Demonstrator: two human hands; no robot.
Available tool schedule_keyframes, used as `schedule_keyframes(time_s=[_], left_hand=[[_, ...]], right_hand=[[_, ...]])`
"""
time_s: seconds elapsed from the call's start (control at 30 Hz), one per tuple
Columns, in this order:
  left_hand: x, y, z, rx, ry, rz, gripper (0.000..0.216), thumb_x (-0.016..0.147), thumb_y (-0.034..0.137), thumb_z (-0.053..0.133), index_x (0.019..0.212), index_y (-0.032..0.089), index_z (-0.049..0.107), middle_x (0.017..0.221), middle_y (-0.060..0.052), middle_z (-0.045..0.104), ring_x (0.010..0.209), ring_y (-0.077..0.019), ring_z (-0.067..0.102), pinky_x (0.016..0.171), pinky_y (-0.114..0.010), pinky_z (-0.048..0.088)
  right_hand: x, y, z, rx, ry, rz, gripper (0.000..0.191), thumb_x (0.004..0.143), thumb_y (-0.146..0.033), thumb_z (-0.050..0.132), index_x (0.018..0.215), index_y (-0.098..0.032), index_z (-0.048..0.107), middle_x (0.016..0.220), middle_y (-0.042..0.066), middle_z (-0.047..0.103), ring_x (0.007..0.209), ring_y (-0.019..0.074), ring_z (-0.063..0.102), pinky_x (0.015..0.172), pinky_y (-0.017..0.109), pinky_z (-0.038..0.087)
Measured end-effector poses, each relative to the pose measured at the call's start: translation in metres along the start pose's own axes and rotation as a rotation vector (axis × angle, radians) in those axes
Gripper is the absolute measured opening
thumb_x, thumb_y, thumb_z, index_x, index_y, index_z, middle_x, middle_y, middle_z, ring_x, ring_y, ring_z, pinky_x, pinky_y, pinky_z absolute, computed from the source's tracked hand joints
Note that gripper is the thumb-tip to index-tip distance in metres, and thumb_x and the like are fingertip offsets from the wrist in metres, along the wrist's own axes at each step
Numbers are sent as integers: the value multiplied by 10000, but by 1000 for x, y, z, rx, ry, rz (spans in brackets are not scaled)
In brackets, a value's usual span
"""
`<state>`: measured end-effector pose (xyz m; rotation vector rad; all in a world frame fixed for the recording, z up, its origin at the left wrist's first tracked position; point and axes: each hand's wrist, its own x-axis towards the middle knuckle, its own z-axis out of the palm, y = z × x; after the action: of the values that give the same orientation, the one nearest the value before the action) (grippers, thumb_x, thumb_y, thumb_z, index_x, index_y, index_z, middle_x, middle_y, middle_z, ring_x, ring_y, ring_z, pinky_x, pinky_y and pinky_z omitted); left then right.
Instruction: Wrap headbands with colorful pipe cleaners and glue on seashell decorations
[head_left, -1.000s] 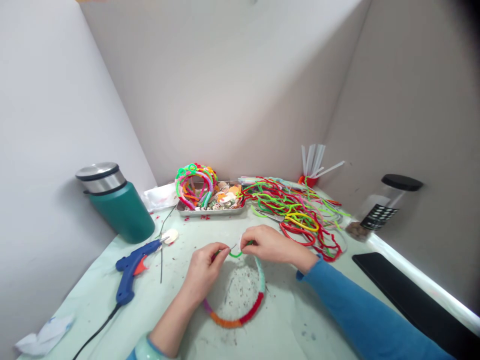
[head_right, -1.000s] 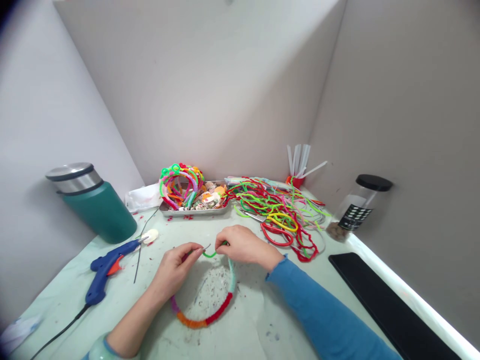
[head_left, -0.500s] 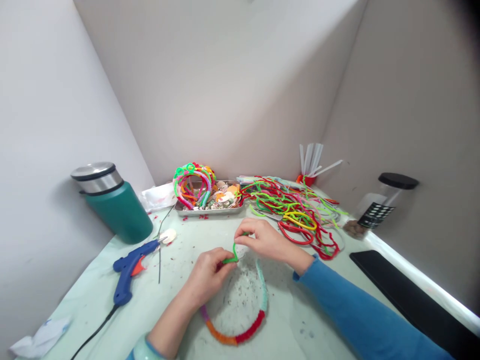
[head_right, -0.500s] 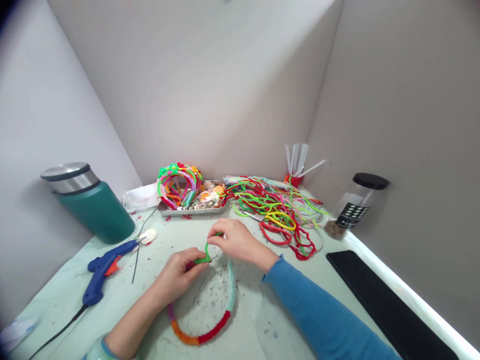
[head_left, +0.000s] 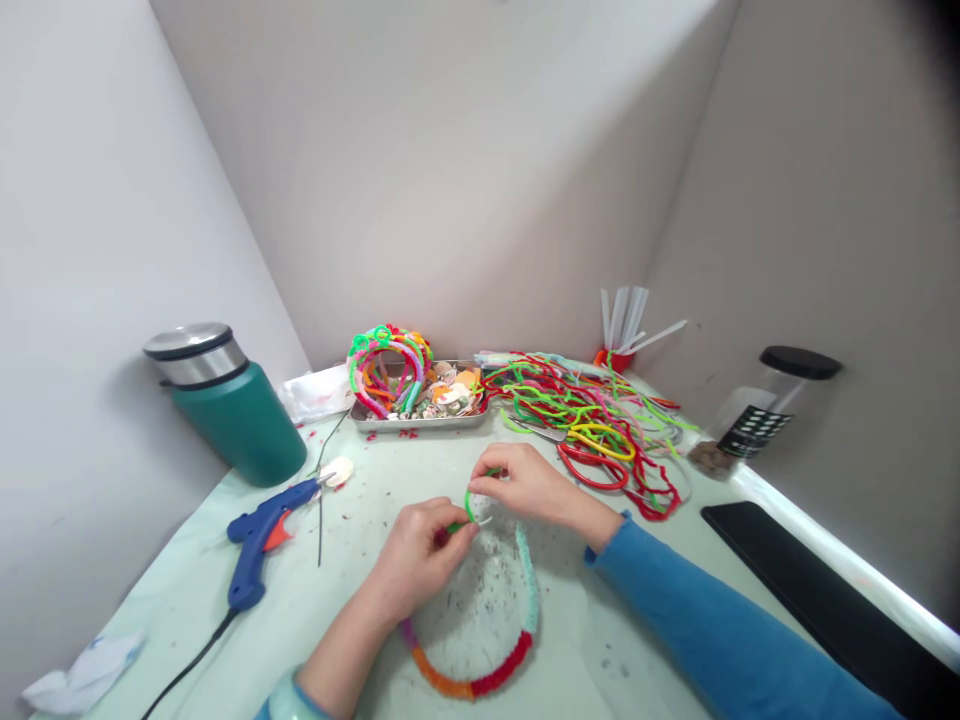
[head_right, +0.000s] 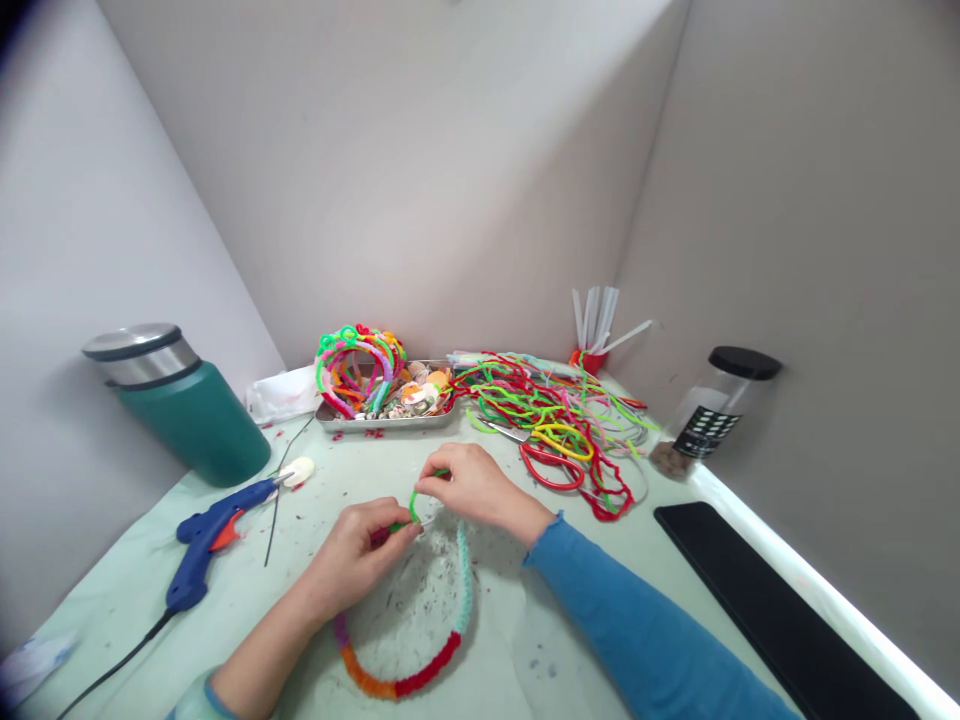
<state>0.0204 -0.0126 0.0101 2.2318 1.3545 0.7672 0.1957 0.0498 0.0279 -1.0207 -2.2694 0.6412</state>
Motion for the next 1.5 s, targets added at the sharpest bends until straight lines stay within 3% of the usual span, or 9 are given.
schedule_keyframes(time_s=[0.2,0.43,0.6,0.7,0.87,1.0,1.2,1.4,1.5], left_hand=[[0,-1,0,-61,39,-21,229,822,249,443,674,167,597,604,18,508,545,-100,440,538,-211,324],[1,-3,-1,-154,128,-83,246,816,262,473,1031,176,554,544,74,430,486,-89,374,503,-198,309],[1,-5,0,-164,124,-58,198,813,262,504,925,196,654,749,2,651,608,-108,523,583,-200,387],[2,-10,1,-177,155,-71,205,820,274,508,893,183,677,834,-26,690,713,-136,588,655,-214,419],[5,-17,3,-149,189,-140,217,818,303,518,866,177,687,818,-31,702,719,-153,606,663,-230,429],[6,-19,3,-127,188,-186,229,822,314,505,864,183,690,820,-24,706,717,-155,608,654,-234,426],[6,-17,1,-91,189,-245,226,814,309,499,847,191,689,778,-1,701,677,-148,589,637,-233,415],[6,-15,1,-84,170,-215,228,824,310,476,827,199,675,765,3,690,694,-151,591,643,-236,414],[5,-16,2,-93,190,-206,215,821,308,482,840,199,667,793,0,692,712,-152,598,657,-237,423]], right_hand=[[1,7,2,3,-25,39,132,766,-238,581,766,-159,687,722,8,653,660,115,539,601,207,360],[0,10,3,-2,-151,137,179,752,-266,551,690,-146,669,580,-17,576,545,92,470,492,194,295],[-1,11,1,9,-245,148,194,736,-263,533,703,-138,677,567,-26,551,532,86,455,475,186,291],[-2,13,-1,16,-286,147,211,735,-290,539,728,-135,682,576,-23,562,532,90,458,472,188,297],[-4,9,-5,-21,-377,59,159,709,-262,587,778,-158,685,655,-14,620,577,101,504,523,190,333],[-6,2,-8,-149,-305,-90,136,733,-213,564,790,-173,681,752,10,650,687,128,543,633,213,359],[-6,-7,-10,-246,-135,-146,129,766,-163,520,768,-154,649,769,32,630,740,137,533,675,222,361],[-8,-8,-11,-339,-242,-174,117,753,-131,525,798,-171,625,806,27,620,762,143,534,669,231,347],[-9,-8,-4,-487,-158,-104,120,806,-173,497,812,-181,617,816,40,617,802,169,529,696,271,331]])
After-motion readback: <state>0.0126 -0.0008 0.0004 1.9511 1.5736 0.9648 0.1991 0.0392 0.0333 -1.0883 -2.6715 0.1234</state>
